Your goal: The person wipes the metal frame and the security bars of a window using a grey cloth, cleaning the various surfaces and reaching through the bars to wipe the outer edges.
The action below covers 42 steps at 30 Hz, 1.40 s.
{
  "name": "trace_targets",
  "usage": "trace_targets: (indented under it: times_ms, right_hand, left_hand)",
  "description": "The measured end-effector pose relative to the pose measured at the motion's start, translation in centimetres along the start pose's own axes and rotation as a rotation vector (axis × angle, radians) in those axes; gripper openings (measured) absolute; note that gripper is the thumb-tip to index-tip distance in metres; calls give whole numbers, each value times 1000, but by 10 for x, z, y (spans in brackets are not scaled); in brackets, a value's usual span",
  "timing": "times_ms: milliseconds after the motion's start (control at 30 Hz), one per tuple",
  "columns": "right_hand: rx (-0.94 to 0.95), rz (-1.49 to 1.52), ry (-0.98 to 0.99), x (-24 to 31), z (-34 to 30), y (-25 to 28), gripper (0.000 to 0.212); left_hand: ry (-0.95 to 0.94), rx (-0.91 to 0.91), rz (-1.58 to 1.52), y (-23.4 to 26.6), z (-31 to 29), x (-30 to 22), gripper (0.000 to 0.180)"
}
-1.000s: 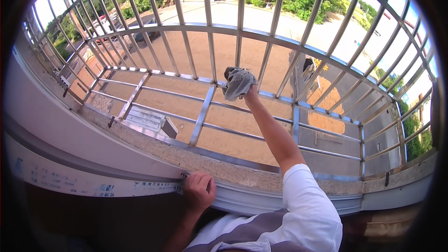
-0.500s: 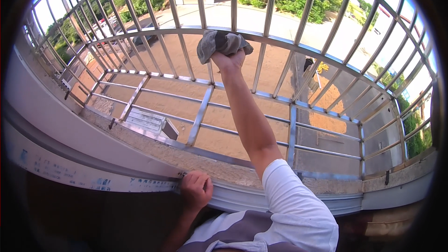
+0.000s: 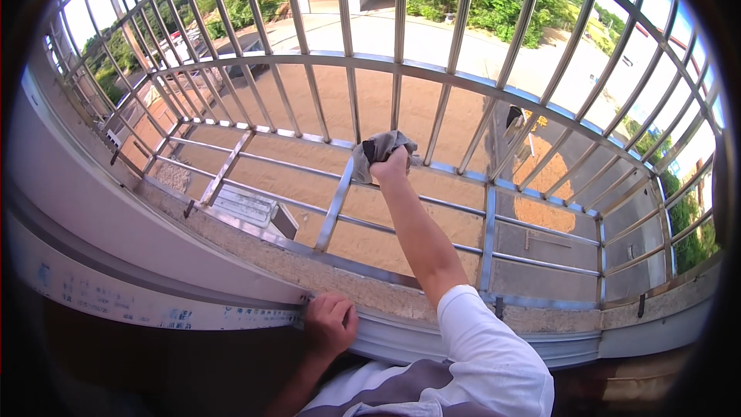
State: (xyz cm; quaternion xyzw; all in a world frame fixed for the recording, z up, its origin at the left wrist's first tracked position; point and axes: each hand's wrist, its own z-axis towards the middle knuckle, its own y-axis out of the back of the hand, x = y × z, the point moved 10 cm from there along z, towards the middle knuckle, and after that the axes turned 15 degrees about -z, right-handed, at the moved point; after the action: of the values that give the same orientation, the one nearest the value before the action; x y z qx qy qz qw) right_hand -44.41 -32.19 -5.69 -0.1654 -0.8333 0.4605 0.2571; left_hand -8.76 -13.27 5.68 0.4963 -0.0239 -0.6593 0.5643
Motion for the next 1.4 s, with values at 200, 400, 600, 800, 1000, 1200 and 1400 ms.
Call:
trace_targets:
  times_ms: [200, 400, 600, 800, 1000, 1200, 1400]
  right_hand:
    - [288, -895, 685, 54, -40, -140, 15]
    - [-46, -1489, 1605, 106, -36, -200, 28]
    - [290, -1928, 1257, 77, 21, -166, 32]
    - [-7, -2598, 1188, 21, 20, -96, 24]
    - [26, -2598, 1314, 9, -40, -101, 15]
    - [603, -2078, 652, 10, -55, -92, 15]
    - [395, -1491, 1071, 18, -52, -189, 28]
  left_hand:
    - [-21, 10, -34, -5, 7, -11, 6]
    - [-63, 45, -93, -21, 12, -16, 8]
    - [-40, 25, -76, -15, 11, -16, 9]
    - [-3, 27, -65, -10, 8, -16, 9]
    - [3, 15, -50, -11, 7, -11, 8]
    - [-9, 10, -41, -9, 12, -14, 8]
    - [-24, 57, -30, -7, 10, -12, 8]
